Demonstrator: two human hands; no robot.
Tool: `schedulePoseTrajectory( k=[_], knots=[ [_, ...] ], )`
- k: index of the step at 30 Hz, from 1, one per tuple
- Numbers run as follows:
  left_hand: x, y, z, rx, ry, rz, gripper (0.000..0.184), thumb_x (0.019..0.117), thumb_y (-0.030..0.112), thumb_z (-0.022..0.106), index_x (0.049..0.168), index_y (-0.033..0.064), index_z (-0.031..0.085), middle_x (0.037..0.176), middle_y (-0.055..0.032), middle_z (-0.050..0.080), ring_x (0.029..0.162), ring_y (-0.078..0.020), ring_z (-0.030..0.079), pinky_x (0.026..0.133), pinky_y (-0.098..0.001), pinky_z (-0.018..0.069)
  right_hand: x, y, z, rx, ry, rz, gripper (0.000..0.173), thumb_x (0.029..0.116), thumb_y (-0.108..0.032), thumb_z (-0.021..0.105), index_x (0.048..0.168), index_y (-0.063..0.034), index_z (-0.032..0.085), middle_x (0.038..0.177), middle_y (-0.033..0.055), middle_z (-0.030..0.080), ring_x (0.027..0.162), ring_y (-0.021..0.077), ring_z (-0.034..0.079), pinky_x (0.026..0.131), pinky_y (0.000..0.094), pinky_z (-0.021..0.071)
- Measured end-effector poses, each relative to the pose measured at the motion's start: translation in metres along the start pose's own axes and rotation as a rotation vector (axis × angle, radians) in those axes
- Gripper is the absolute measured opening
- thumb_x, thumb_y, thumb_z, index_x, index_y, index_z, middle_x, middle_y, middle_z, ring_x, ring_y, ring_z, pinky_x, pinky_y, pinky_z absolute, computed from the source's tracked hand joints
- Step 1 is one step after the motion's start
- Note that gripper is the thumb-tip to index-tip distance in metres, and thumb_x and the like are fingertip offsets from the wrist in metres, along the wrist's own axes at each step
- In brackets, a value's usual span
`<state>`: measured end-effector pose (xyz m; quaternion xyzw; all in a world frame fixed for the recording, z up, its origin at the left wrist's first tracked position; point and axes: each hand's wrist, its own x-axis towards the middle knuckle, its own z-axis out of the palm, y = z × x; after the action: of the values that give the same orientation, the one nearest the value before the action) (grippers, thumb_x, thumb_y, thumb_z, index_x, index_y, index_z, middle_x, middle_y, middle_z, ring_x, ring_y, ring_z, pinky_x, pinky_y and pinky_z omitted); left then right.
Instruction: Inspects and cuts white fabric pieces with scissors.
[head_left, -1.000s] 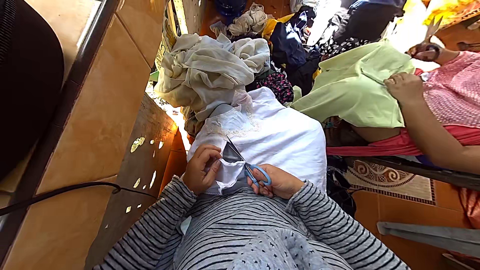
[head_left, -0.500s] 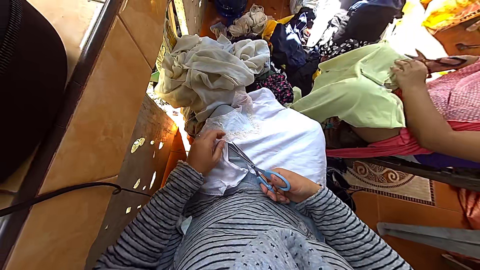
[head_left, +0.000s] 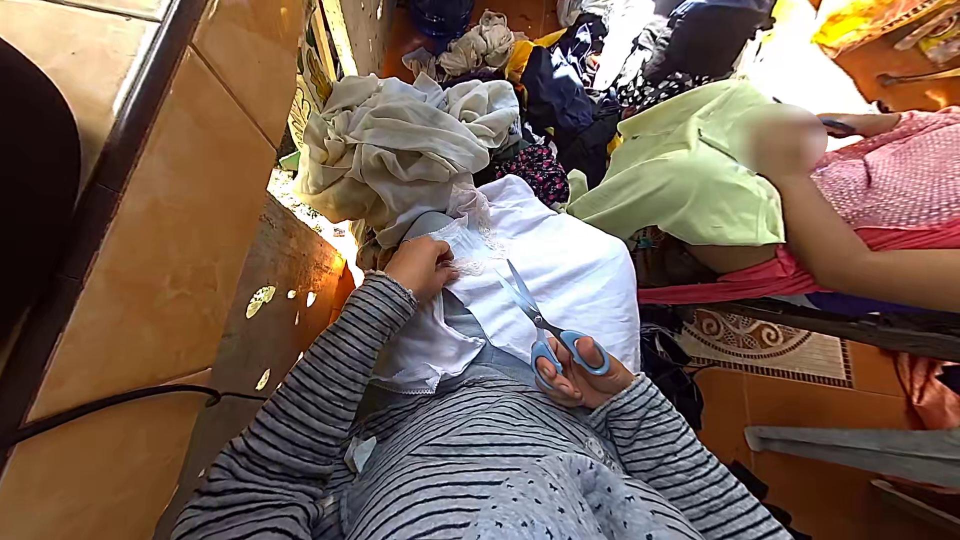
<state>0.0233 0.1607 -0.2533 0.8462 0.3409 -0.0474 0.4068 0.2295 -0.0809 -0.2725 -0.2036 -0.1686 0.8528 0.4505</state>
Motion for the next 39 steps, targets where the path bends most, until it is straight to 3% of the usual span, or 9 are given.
schedulePoseTrajectory(
  k=[7, 10, 13, 16, 19, 24, 28, 32, 39],
  knots=[
    [-0.004, -0.012, 0.005, -0.197, 0.073, -0.006, 0.016, 0.0977, 0.013, 0.069, 0.108, 0.0006, 0.072, 0.093, -0.0132, 0.073, 0.085, -0.0245, 0.070, 0.083, -0.0474, 0.0561, 0.006, -0.001, 0.003, -0.007, 0.001, -0.018, 0.048, 0.0861, -0.064, 0.069, 0.096, -0.0173, 0.072, 0.075, -0.0059, 0.066, 0.058, 0.0009, 0.060, 0.052, 0.0144, 0.0459],
    [-0.006, -0.009, 0.004, -0.230, 0.076, -0.028, 0.021, 0.0982, 0.005, 0.065, 0.118, 0.0016, 0.069, 0.100, -0.0132, 0.073, 0.089, -0.0237, 0.070, 0.086, -0.0463, 0.0565, 0.005, 0.000, 0.001, -0.011, 0.013, -0.020, 0.048, 0.0858, -0.064, 0.069, 0.096, -0.0169, 0.072, 0.077, -0.0052, 0.067, 0.058, 0.0012, 0.060, 0.051, 0.0144, 0.0458],
    [-0.022, -0.004, 0.017, -0.189, 0.325, -0.017, 0.043, 0.0929, 0.000, 0.066, 0.136, 0.0025, 0.061, 0.122, -0.0214, 0.067, 0.107, -0.0357, 0.067, 0.095, -0.0542, 0.0538, 0.002, 0.005, -0.009, 0.000, -0.026, 0.003, 0.045, 0.0900, -0.060, 0.068, 0.099, -0.0162, 0.070, 0.083, -0.0039, 0.068, 0.060, 0.0011, 0.060, 0.053, 0.0142, 0.0471],
    [-0.048, -0.006, 0.039, -0.067, 0.563, 0.052, 0.040, 0.0893, 0.021, 0.075, 0.120, -0.0015, 0.064, 0.113, -0.0244, 0.062, 0.096, -0.0387, 0.065, 0.082, -0.0536, 0.0561, 0.002, 0.006, -0.011, -0.018, -0.009, 0.045, 0.043, 0.0912, -0.058, 0.068, 0.099, -0.0155, 0.068, 0.084, -0.0019, 0.068, 0.059, 0.0020, 0.061, 0.052, 0.0143, 0.0483],
    [-0.079, 0.002, 0.047, -0.040, 0.367, -0.067, 0.051, 0.0915, 0.045, 0.072, 0.110, -0.0027, 0.067, 0.103, -0.0206, 0.066, 0.088, -0.0338, 0.066, 0.080, -0.0505, 0.0557, 0.005, 0.003, -0.007, -0.072, 0.046, 0.104, 0.045, 0.0897, -0.060, 0.069, 0.097, -0.0161, 0.068, 0.082, -0.0023, 0.068, 0.056, 0.0011, 0.059, 0.050, 0.0138, 0.0472],
    [-0.089, 0.007, 0.045, -0.075, 0.237, -0.187, 0.036, 0.0972, 0.035, 0.065, 0.107, 0.0012, 0.071, 0.100, -0.0151, 0.069, 0.095, -0.0297, 0.067, 0.088, -0.0484, 0.0531, 0.017, -0.002, 0.007, -0.191, 0.199, 0.270, 0.050, 0.0844, -0.065, 0.072, 0.090, -0.0154, 0.066, 0.070, -0.0042, 0.064, 0.048, 0.0002, 0.055, 0.044, 0.0141, 0.0437],
    [-0.084, 0.020, 0.033, -0.022, 0.128, -0.286, 0.060, 0.0955, 0.057, 0.064, 0.115, 0.0011, 0.068, 0.107, -0.0166, 0.068, 0.099, -0.0321, 0.066, 0.088, -0.0521, 0.0518, 0.021, -0.004, 0.012, -0.269, 0.253, 0.329, 0.051, 0.0855, -0.066, 0.071, 0.089, -0.0151, 0.065, 0.066, -0.0048, 0.064, 0.045, -0.0002, 0.053, 0.042, 0.0143, 0.0428],
    [-0.078, 0.024, 0.033, -0.007, 0.090, -0.316, 0.041, 0.0994, 0.038, 0.061, 0.116, 0.0018, 0.068, 0.113, -0.0166, 0.067, 0.104, -0.0324, 0.066, 0.091, -0.0518, 0.0513, 0.021, -0.005, 0.017, -0.279, 0.276, 0.314, 0.050, 0.0857, -0.064, 0.072, 0.087, -0.0146, 0.066, 0.065, -0.0048, 0.063, 0.044, -0.0003, 0.052, 0.041, 0.0140, 0.0422],
    [-0.087, -0.002, 0.039, -0.412, 0.289, -0.209, 0.023, 0.0950, 0.029, 0.066, 0.099, 0.0066, 0.070, 0.084, 0.0013, 0.066, 0.071, -0.0036, 0.060, 0.068, -0.0234, 0.0507, 0.032, -0.023, 0.029, -0.374, 0.338, 0.373, 0.037, 0.0962, -0.051, 0.063, 0.086, -0.0151, 0.064, 0.063, -0.0058, 0.064, 0.043, -0.0014, 0.052, 0.040, 0.0134, 0.0414]
  ],
)
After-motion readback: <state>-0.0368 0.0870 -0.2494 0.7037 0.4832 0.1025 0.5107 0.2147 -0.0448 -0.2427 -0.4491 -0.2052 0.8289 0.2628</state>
